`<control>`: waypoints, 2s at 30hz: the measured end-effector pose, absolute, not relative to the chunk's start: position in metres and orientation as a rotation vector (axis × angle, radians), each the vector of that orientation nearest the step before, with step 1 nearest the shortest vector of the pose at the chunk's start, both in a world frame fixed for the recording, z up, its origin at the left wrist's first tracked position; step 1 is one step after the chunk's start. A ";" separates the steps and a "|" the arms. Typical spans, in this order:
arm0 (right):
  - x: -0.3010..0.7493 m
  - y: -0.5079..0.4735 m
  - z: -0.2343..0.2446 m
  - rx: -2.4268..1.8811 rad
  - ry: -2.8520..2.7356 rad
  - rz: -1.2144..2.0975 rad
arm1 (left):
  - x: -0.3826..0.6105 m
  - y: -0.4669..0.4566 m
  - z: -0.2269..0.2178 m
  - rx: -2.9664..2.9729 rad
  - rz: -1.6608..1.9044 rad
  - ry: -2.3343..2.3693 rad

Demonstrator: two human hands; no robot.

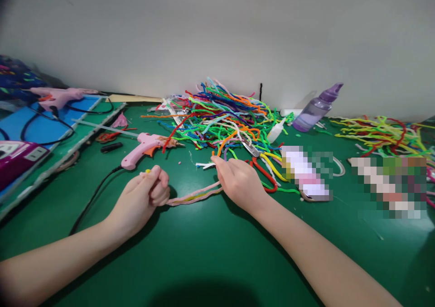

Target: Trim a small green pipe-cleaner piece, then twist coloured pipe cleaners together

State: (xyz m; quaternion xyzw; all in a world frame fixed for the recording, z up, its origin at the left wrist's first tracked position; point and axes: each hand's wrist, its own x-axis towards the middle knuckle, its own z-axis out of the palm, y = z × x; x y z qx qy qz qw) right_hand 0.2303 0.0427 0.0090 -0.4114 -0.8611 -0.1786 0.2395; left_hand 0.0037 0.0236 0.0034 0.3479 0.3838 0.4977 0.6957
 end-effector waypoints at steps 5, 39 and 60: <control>0.228 0.042 0.010 -1.117 -2.398 -0.515 | 0.004 0.024 0.003 0.778 1.105 0.849; 0.221 0.036 0.005 -1.065 -2.550 -0.422 | 0.003 0.023 0.002 0.790 1.099 0.873; 0.224 0.041 0.002 -1.342 -2.517 -0.445 | 0.005 0.023 0.002 0.796 1.111 0.848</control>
